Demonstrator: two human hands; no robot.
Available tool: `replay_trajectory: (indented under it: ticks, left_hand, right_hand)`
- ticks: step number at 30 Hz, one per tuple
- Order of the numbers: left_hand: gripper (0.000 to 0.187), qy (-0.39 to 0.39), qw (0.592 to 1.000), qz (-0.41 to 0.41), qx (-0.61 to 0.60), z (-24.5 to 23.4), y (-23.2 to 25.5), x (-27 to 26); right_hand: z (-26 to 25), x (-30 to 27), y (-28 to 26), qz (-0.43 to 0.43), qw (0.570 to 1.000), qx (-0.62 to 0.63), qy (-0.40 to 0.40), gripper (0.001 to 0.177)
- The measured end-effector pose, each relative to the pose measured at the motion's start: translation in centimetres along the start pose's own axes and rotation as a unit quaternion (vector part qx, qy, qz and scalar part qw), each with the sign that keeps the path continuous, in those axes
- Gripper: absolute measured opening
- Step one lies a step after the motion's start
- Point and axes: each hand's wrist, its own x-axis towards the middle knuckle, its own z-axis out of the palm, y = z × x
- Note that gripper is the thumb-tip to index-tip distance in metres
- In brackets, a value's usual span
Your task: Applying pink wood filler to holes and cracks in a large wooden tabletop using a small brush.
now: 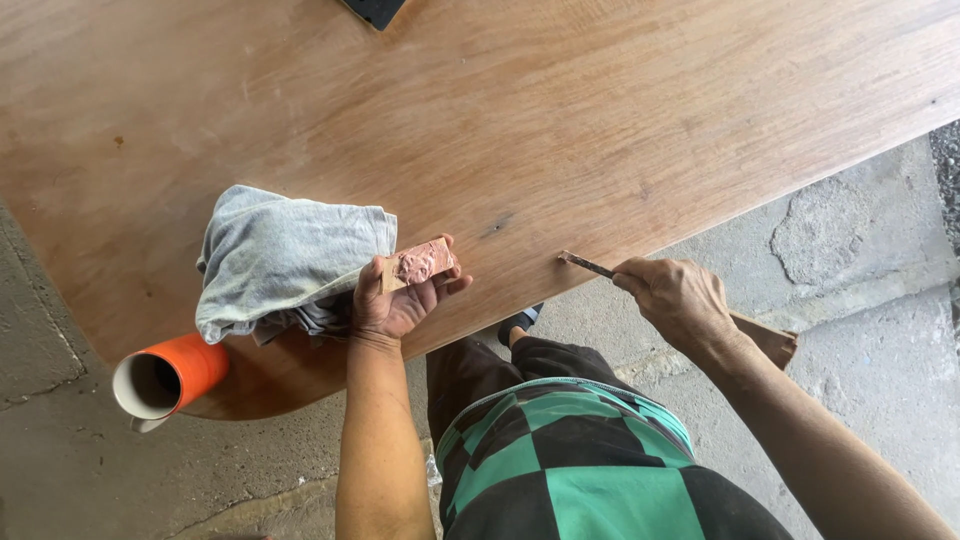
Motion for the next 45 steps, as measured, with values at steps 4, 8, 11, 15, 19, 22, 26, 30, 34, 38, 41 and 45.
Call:
replay_trajectory:
  ticks: [4,8,11,15,19,22,26,30,34,38,41,45]
  left_hand:
    - [0.102,-0.005,1.0,0.005,0.002,0.1,0.1,0.1]
    - [0.101,-0.009,1.0,-0.002,-0.005,-0.3,0.2,0.2]
    - [0.102,-0.001,1.0,-0.004,-0.009,-0.5,-0.1,-0.1]
    - [0.102,-0.007,1.0,-0.003,-0.006,-0.1,0.0,0.1]
    - [0.103,-0.001,1.0,-0.001,-0.012,-0.2,0.0,-0.1]
    - [0.103,0.011,1.0,0.003,-0.005,-0.2,-0.1,-0.2]
    - [0.103,-0.003,1.0,0.003,-0.003,-0.3,0.0,0.1]
    - [0.103,0.005,1.0,-0.006,-0.007,-0.3,-0.2,-0.1]
    - [0.103,0.0,1.0,0.0,0.003,-0.2,0.1,0.1]
    - [0.102,0.01,1.0,0.003,0.001,0.0,-0.1,-0.2]
    - [0.102,0.009,1.0,0.004,-0.001,-0.3,-0.1,0.1]
    - [0.1,-0.013,1.0,-0.004,-0.02,-0.9,-0.1,-0.1]
  right_hand:
    - [-0.7,-0.3,0.0,0.016,1.0,-0.007,-0.012,0.025]
    - [-1.8,-0.7,-0.1,-0.012,0.998,-0.065,0.007,0.025]
    - [-2.0,-1.0,0.0,-0.018,0.997,-0.077,0.006,0.024]
    - [-1.5,-0.4,-0.2,-0.04,0.998,-0.05,0.016,0.024]
    - [-0.9,0.3,0.0,-0.051,0.997,-0.049,0.017,0.024]
    - [-1.0,0.4,0.6,-0.042,0.998,-0.046,0.007,0.024]
    - [-2.5,0.1,0.3,-0.013,0.998,-0.059,-0.013,0.024]
    - [-2.8,-0.3,-0.2,-0.014,0.998,-0.054,-0.01,0.025]
    - [-1.9,0.5,-0.5,-0.06,0.997,-0.05,0.027,0.025]
    - [-1.9,0.2,-0.5,-0.027,0.998,-0.063,-0.016,0.026]
    - [-3.7,-0.3,-0.8,0.0,0.997,-0.075,-0.029,0.026]
    - [-5.0,-1.0,-1.7,0.007,0.999,-0.035,-0.011,0.025]
